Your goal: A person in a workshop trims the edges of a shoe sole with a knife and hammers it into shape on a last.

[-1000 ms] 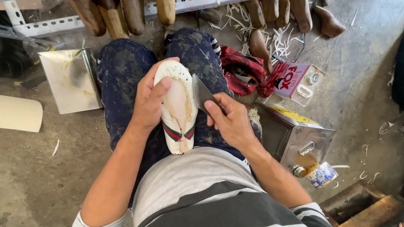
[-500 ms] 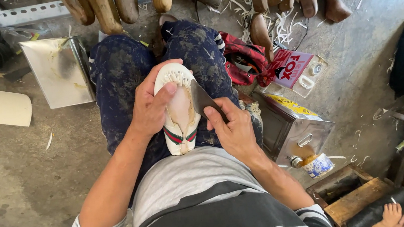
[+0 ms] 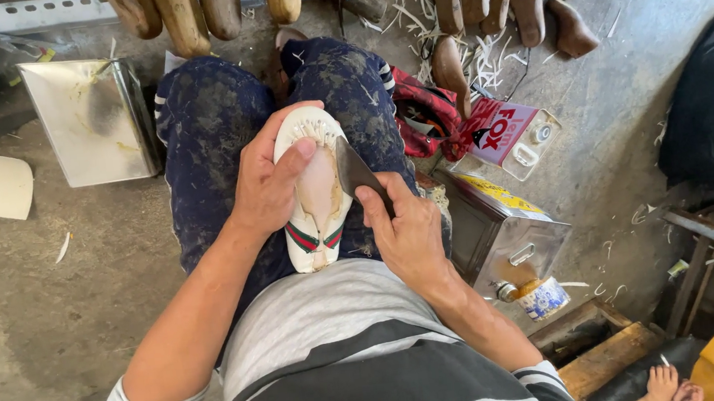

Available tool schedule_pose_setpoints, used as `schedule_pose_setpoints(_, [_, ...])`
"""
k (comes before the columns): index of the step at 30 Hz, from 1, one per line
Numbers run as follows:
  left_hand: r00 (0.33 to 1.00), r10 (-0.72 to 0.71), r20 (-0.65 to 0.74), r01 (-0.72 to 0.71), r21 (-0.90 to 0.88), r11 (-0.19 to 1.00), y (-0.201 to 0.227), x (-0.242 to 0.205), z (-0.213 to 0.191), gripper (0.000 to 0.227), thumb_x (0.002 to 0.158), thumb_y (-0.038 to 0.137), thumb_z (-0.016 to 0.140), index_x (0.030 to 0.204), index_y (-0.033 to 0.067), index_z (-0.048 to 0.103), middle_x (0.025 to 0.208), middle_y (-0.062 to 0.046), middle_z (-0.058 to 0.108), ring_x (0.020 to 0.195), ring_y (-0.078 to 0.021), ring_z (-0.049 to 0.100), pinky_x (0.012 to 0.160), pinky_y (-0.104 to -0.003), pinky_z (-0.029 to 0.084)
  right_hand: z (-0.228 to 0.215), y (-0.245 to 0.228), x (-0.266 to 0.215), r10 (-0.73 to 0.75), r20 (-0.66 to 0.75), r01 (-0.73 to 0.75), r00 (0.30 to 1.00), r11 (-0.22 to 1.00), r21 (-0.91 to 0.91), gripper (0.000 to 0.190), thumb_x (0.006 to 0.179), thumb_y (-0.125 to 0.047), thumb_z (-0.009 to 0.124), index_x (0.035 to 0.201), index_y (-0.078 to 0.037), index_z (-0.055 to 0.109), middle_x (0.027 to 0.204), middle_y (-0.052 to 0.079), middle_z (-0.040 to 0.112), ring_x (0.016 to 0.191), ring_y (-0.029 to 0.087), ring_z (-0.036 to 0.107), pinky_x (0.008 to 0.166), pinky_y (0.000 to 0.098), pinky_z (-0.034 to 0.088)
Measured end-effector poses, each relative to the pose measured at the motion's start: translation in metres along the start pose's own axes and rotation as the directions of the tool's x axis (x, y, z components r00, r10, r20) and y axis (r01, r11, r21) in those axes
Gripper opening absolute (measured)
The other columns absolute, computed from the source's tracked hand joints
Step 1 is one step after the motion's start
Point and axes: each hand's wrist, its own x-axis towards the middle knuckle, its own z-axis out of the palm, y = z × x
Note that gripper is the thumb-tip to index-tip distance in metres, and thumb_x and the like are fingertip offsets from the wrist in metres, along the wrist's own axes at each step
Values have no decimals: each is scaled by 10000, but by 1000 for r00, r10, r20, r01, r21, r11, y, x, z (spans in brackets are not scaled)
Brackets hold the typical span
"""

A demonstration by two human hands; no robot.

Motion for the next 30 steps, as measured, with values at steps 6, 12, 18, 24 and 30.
schedule_pose_setpoints(6, [1000,11,2,-11,8,1000,0,1,-3,424,1012,336,634,1362,97,654,893,-82,686,864,-115,595,803,-318,544,3,-1,2,-51,-15,51,999,999,-8,181,1067,-204,589,984,-98,709,563,33,673,497,206,671,495,297,518])
schedule_pose_setpoints(12, [1000,27,6,-27,8,1000,1,-1,-5,415,1023,336,623,1367,105,652,904,-76,687,886,-105,596,812,-307,542,2,-4,10,-86,0,86,996,995,-48,190,1063,-239,596,961,-111,691,549,16,657,519,210,680,542,306,540])
schedule_pose_setpoints(18, [998,58,2,-58,-1,998,-2,-1,-6,403,1028,322,617,1355,89,649,948,-106,698,914,-130,609,846,-343,546,3,-6,22,-144,-21,143,989,988,-64,204,1066,-231,603,923,-102,670,539,19,645,520,218,678,549,311,541])
schedule_pose_setpoints(24, [996,85,-6,-85,43,995,2,0,-4,404,1037,338,608,1346,80,644,948,-128,697,919,-152,601,845,-379,543,1,-9,41,-182,-15,180,983,980,-78,200,1056,-246,628,911,-113,662,541,17,640,533,237,682,553,331,538])
schedule_pose_setpoints(30, [997,72,4,-72,31,997,-2,-4,-5,431,1028,375,579,1345,95,662,1008,-135,713,958,-165,626,879,-380,543,-7,-13,30,-171,32,174,985,976,-134,213,1067,-254,603,913,-115,653,533,11,634,519,240,675,540,333,539])
